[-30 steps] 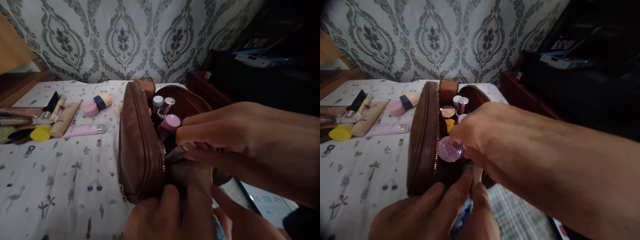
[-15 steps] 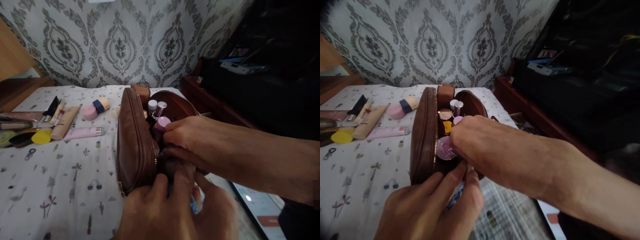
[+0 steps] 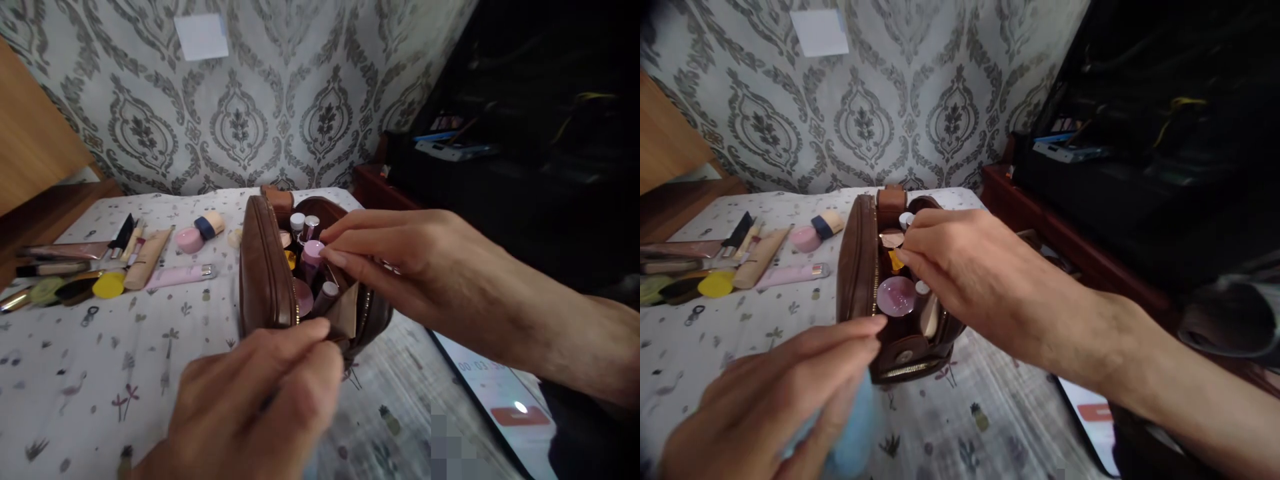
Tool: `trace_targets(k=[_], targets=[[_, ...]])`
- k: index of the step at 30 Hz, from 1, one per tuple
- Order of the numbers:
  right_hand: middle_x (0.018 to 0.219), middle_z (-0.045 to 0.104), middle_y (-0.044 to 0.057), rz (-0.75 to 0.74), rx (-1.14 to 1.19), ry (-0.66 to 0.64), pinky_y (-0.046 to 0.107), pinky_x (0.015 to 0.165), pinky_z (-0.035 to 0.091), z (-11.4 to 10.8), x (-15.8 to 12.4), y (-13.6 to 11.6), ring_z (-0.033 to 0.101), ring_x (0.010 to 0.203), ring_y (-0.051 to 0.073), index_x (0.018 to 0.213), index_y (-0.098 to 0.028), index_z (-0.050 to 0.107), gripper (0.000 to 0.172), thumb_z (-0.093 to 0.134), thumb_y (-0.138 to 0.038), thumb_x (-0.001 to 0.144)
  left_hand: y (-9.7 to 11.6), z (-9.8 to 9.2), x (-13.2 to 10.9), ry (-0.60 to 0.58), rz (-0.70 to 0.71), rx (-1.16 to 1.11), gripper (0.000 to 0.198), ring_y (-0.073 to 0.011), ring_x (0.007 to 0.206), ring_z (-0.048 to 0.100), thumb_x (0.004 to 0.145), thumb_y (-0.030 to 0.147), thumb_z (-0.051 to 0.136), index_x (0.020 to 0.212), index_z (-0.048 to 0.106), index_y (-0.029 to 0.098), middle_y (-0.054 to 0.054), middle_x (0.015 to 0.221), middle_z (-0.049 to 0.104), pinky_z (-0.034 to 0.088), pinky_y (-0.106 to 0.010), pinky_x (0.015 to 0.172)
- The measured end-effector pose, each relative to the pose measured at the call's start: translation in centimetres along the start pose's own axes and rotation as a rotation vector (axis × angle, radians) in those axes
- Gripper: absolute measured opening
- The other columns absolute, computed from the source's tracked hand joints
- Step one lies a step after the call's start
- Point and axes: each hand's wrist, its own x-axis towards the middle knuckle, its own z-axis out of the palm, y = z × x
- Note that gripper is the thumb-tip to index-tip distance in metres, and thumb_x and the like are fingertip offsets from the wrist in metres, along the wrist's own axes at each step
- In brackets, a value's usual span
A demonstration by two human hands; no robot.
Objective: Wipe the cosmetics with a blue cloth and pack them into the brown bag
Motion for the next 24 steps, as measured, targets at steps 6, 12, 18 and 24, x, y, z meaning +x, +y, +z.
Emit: trace_targets(k=[6, 12, 18, 24], targets=[[0.099, 0.071, 0.008, -0.092, 0.009, -0.009, 0.036, 0.082, 0.054, 0.6, -2.0, -0.7, 0.067, 0.094, 0.023, 0.096, -0.020, 0.075, 0.025, 0.054, -0.034, 0.098, -3.3, -1.8, -2.6, -0.029, -0.094, -0.025, 0.021, -0.0158, 0.080, 0.074, 0.094, 0.013, 0.050, 0.108, 0.063, 0.023, -0.002, 0.096, 0.076, 0.062, -0.025, 0.072], [0.104, 0.072, 0.011, -0.096, -0.029, -0.064, 0.041, 0.089, 0.054, 1.6, -2.8, -0.3, 0.065, 0.103, 0.025, 0.094, -0.018, 0.075, 0.026, 0.051, -0.027, 0.099, -6.1, -1.1, -4.9, -0.117, -0.142, -0.053, 0.016, -0.0121, 0.071, 0.071, 0.096, 0.017, 0.049, 0.101, 0.063, 0.021, -0.001, 0.086, 0.074, 0.057, -0.020, 0.067], [0.101, 0.073, 0.009, -0.020, 0.050, 0.175, 0.039, 0.086, 0.057, 1.3, -3.4, -2.9, 0.067, 0.099, 0.024, 0.089, -0.021, 0.072, 0.021, 0.053, -0.023, 0.098, -10.4, -1.5, -6.8, -0.179, -0.413, 0.019, 0.024, -0.0170, 0.076, 0.072, 0.097, 0.038, 0.047, 0.100, 0.065, 0.023, -0.001, 0.092, 0.076, 0.055, -0.024, 0.068], [0.080, 0.066, 0.007, -0.091, 0.346, 0.101, 0.031, 0.072, 0.054, 6.8, -4.8, -7.8, 0.064, 0.081, 0.018, 0.073, -0.017, 0.061, 0.029, 0.055, -0.028, 0.098, -14.1, -1.8, -8.4, -0.222, -0.524, 0.089, 0.030, -0.0228, 0.094, 0.069, 0.098, 0.040, 0.042, 0.105, 0.063, 0.020, -0.006, 0.103, 0.074, 0.053, -0.033, 0.087]])
